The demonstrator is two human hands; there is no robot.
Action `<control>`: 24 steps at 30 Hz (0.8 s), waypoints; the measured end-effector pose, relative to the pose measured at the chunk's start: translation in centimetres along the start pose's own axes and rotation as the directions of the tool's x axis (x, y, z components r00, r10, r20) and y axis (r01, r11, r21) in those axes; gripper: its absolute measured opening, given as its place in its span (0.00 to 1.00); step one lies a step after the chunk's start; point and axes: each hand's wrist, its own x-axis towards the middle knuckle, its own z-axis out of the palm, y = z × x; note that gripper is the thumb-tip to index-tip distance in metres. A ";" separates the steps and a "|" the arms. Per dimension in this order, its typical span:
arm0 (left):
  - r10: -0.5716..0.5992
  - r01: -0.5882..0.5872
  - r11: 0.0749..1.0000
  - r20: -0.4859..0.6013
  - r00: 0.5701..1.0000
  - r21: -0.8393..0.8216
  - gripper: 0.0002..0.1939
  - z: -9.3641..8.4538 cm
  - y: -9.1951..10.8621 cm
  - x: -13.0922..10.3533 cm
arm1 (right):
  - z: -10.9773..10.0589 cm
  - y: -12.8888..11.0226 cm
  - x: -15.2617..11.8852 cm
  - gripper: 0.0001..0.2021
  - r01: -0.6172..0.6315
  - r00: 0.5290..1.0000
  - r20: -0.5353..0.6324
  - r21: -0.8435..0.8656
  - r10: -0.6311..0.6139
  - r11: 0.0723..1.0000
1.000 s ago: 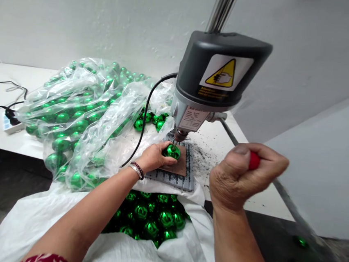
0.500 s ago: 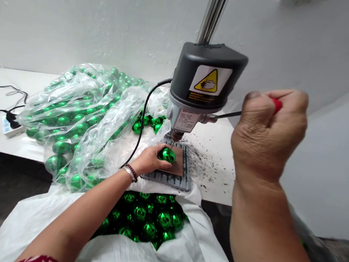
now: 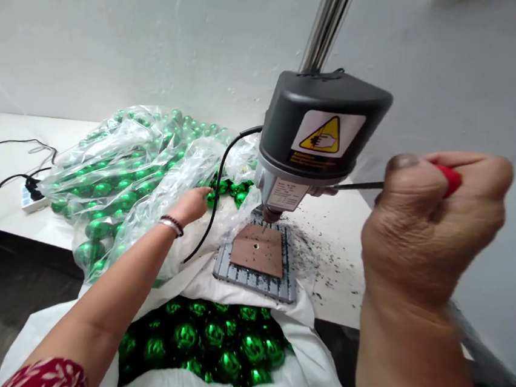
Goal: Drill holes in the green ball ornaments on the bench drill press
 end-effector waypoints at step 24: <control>0.154 0.398 0.474 0.518 0.841 -0.786 0.28 0.1 1.2 -6.9 | -0.2 0.0 -0.7 0.08 0.058 0.998 0.009 0.070 -0.059 0.996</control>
